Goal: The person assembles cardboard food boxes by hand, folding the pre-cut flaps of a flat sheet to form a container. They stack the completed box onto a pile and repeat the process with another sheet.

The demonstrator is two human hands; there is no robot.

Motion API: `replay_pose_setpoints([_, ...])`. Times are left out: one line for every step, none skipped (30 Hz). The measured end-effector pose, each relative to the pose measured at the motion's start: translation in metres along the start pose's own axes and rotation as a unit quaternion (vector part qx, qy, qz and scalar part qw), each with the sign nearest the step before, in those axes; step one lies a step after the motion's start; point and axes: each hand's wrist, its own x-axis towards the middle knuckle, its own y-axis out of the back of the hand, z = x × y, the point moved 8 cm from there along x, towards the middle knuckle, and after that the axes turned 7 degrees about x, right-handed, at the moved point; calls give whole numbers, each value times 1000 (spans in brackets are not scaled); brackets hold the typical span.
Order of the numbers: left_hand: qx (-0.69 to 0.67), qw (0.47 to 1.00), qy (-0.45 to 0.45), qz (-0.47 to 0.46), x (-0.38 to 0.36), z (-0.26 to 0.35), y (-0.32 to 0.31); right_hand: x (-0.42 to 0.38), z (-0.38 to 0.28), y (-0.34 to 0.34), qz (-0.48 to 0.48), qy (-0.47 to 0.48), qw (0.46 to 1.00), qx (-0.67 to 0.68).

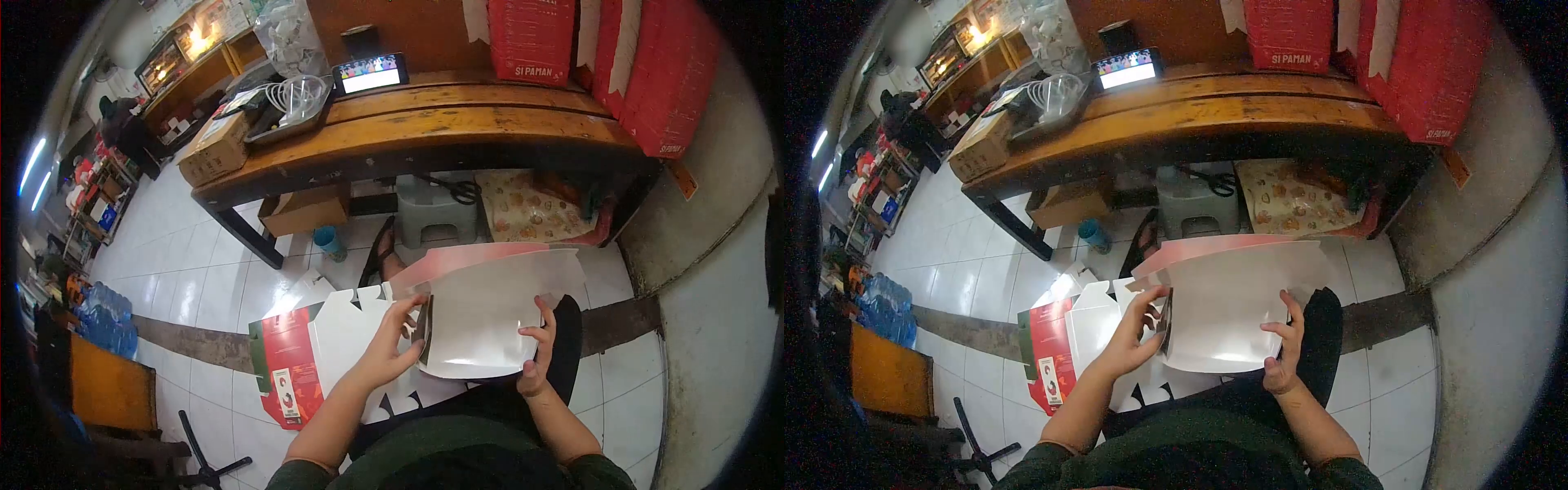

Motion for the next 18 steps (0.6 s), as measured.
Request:
replay_pose_setpoints([109, 994, -4, -22, 3, 2, -1, 1, 0, 0, 5, 0, 1000, -4])
replay_pose_setpoints([83, 996, -6, -33, 8, 0, -1, 0, 0, 1, 12, -2, 1000, -3])
replay_pose_setpoints([57, 997, -8, -42, 13, -7, -1, 0, 2, 2, 18, -3, 1000, -1])
replay_pose_setpoints([31, 998, -10, -50, 16, -15, -2, -1, 3, 3, 23, -5, 1000, 2])
replay_pose_setpoints([-56, 998, 19, -34, 19, -33, -4, -2, 5, 1, 26, -5, 1000, 14])
replay_pose_setpoints([-90, 995, 31, -25, 19, -38, -6, -4, 7, 0, 29, -4, 999, 26])
replay_pose_setpoints([-124, 991, 44, -17, 19, -42, -7, -5, 8, -1, 34, -3, 999, 37])
replay_pose_setpoints([-158, 986, 56, -11, 19, -46, -8, -5, 9, -1, 33, -4, 999, 40])
replay_pose_setpoints([-138, 989, 47, -15, 20, -46, -9, -5, 7, -1, 33, -5, 999, 42])
replay_pose_setpoints([-119, 992, 38, -20, 21, -46, -9, -5, 6, 0, 33, -6, 998, 44])
replay_pose_setpoints([-100, 994, 29, -25, 21, -45, -9, -7, 6, 0, 35, -4, 998, 43])
replay_pose_setpoints([-99, 994, 42, -9, 22, -48, -8, -8, 7, 0, 36, -3, 998, 44])
replay_pose_setpoints([-97, 994, 54, 8, 22, -51, -6, -9, 7, 0, 36, 0, 998, 45])
replay_pose_setpoints([-95, 993, 66, 26, 22, -54, -3, -10, 7, -1, 32, 4, 999, 41])
replay_pose_setpoints([-63, 994, 66, 56, 23, -52, 1, -12, 7, -1, 27, 8, 999, 38])
replay_pose_setpoints([-31, 994, 67, 86, 26, -48, 4, -14, 6, -3, 22, 12, 999, 36])
replay_pose_setpoints([1, 991, 67, 115, 27, -46, 6, -17, 7, -3, 24, 16, 999, 35])
replay_pose_setpoints([31, 987, 50, 148, 25, -43, 8, -19, 6, -4, 26, 21, 999, 33])
